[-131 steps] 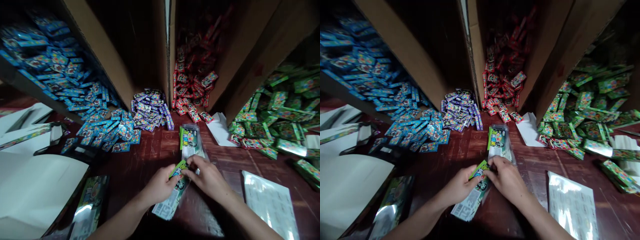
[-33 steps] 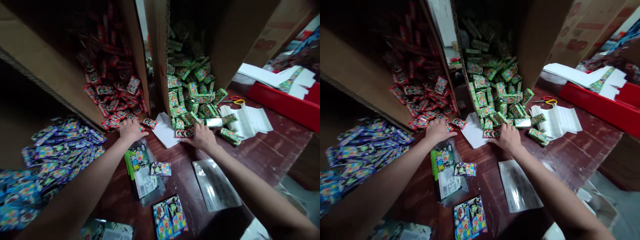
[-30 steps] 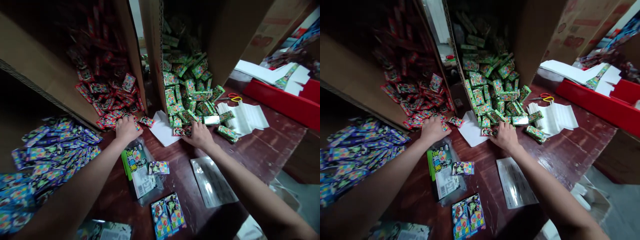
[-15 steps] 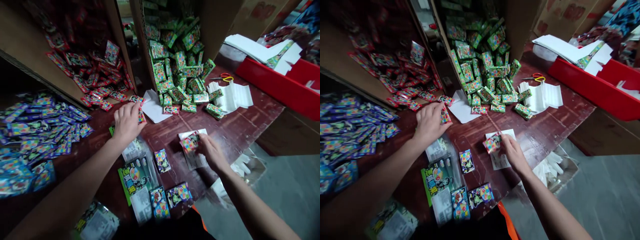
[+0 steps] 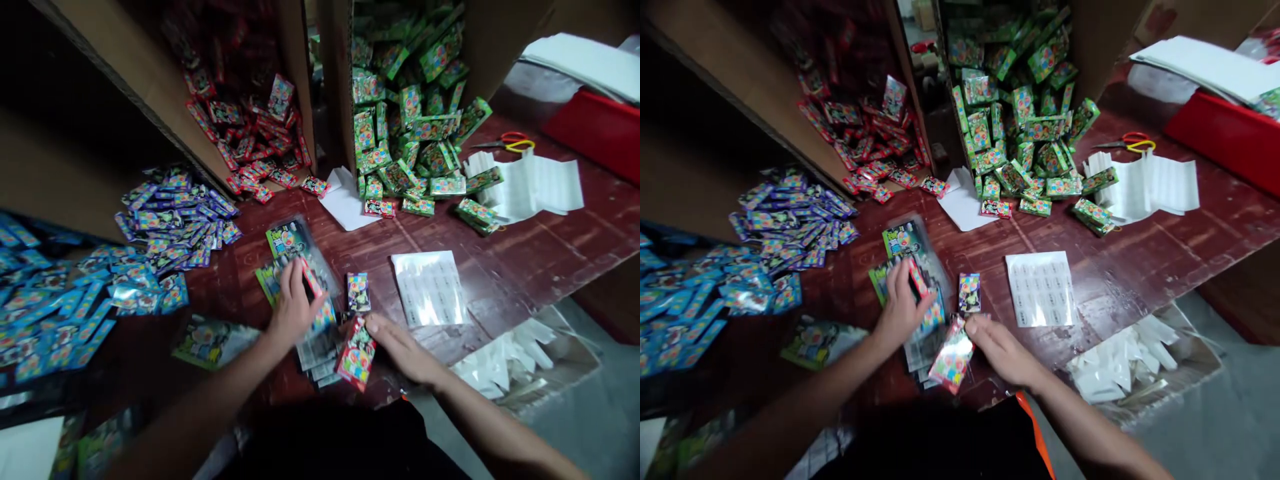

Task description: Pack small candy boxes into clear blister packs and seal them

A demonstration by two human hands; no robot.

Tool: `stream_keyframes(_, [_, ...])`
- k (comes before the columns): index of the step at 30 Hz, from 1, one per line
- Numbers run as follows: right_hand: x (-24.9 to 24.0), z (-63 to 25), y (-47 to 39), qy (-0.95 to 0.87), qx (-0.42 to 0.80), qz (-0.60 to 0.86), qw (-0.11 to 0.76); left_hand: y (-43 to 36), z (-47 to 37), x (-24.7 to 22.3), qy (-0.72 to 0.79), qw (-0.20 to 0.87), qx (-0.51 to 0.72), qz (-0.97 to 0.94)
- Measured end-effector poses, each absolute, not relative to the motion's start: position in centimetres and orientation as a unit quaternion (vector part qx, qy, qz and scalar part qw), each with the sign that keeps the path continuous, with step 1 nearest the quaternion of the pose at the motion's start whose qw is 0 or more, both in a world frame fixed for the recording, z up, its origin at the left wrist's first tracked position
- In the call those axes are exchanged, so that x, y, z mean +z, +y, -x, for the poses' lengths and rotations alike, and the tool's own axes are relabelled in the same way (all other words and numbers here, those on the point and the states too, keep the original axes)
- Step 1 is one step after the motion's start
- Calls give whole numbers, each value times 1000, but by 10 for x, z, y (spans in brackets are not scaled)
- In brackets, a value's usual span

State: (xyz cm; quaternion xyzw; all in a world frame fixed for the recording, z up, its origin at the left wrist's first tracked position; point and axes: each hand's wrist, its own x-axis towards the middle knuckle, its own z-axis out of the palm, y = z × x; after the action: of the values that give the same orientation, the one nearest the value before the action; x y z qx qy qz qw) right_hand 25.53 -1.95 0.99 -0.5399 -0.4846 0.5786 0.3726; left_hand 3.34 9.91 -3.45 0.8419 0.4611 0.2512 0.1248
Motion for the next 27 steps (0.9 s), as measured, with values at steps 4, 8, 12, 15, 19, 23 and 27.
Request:
stream_keyframes(4, [17,-281,-8,-441,579,547,414,184,-34,-14,465,125,280,-831])
stream_keyframes(8, [18,-321,-28,-430,633,576,287,184,-34,23,435,84,337,-830])
stream_keyframes(12, [4,-344,-43,-440,580,649,221,106,-48,43,352,141,300,-875])
stream_keyframes(15, [0,-353,-37,-500,433,720,208,41,-58,34,230,213,190,-930])
stream_keyframes(19, [14,-356,-20,-626,211,741,120,7,-62,16,194,226,126,-946])
stream_keyframes(23, [32,-345,-9,-726,108,668,117,22,-55,19,302,182,139,-925])
stream_keyframes(27, [29,-315,-13,-835,153,512,134,14,-39,13,388,120,106,-908])
